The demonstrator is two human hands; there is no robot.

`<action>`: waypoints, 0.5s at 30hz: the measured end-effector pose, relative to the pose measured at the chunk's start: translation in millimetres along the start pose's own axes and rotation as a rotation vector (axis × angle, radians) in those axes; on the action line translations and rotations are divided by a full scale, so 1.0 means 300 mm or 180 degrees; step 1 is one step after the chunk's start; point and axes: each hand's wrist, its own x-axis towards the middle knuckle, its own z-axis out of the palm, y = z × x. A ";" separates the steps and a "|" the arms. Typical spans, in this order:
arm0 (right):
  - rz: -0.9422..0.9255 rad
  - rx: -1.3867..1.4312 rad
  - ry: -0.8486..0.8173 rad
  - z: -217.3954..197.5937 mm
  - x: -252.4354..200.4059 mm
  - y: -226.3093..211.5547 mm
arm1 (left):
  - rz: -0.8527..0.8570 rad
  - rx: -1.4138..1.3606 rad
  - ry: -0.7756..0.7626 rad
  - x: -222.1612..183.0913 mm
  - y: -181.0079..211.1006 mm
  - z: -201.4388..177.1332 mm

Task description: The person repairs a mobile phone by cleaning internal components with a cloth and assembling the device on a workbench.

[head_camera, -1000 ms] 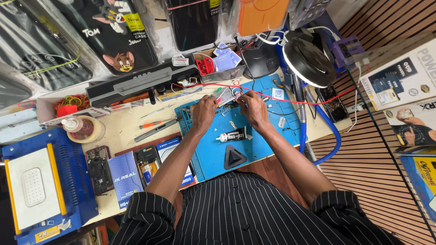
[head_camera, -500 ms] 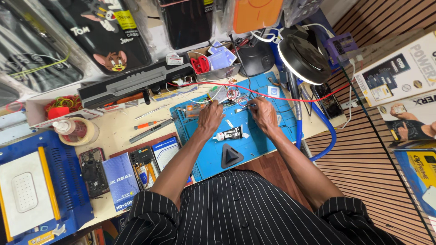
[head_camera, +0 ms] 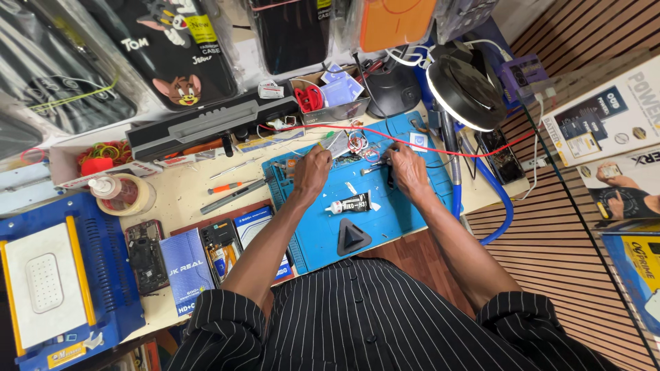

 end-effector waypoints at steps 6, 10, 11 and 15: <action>0.0026 0.0166 -0.0133 -0.016 -0.007 0.010 | 0.0121 0.0144 -0.0041 0.018 -0.007 -0.004; 0.0367 0.0443 -0.0069 -0.046 -0.001 0.005 | 0.0280 0.0091 -0.0107 0.035 0.005 0.024; 0.0379 0.0609 0.0093 -0.051 -0.001 0.003 | 0.0364 -0.0019 -0.0168 0.039 0.007 0.032; -0.0054 0.1000 0.0441 -0.071 -0.011 0.018 | 0.0735 -0.0441 -0.0389 0.061 0.047 0.098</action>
